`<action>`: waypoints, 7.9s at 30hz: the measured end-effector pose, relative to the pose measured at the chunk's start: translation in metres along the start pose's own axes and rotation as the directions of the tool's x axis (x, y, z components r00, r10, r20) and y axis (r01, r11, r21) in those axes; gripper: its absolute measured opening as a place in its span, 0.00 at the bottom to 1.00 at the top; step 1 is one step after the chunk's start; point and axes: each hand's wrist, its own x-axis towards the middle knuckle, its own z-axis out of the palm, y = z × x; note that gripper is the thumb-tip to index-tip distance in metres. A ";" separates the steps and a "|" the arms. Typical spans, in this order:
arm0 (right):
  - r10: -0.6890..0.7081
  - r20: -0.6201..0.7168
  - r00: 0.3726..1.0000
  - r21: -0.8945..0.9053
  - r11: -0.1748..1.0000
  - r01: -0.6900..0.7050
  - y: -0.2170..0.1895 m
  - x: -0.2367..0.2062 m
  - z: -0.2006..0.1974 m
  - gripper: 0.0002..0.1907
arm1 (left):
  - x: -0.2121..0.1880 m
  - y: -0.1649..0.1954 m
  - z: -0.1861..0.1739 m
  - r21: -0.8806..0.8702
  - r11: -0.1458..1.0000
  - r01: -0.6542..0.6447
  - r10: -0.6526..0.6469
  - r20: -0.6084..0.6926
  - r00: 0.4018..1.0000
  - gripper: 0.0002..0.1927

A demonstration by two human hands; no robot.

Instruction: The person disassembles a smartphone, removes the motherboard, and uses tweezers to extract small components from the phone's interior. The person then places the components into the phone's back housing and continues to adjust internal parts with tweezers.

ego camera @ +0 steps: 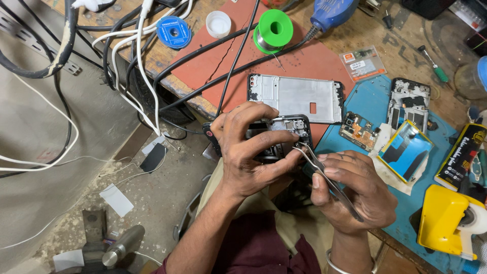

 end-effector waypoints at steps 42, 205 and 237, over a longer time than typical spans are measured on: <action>-0.019 -0.054 0.998 -0.016 1.000 0.018 0.003 -0.002 0.001 0.09 | 0.000 0.001 -0.005 -0.013 0.999 0.039 -0.038 0.035 0.999 0.15; 0.200 0.364 0.910 -0.315 0.946 -0.082 -0.104 0.043 -0.033 0.12 | -0.038 0.071 -0.033 -0.634 -0.262 0.728 -0.289 0.771 0.567 0.41; 0.112 0.417 0.902 -0.326 0.945 0.033 -0.103 0.026 -0.026 0.14 | -0.035 0.082 -0.032 -0.655 -0.225 0.722 -0.412 0.735 0.538 0.47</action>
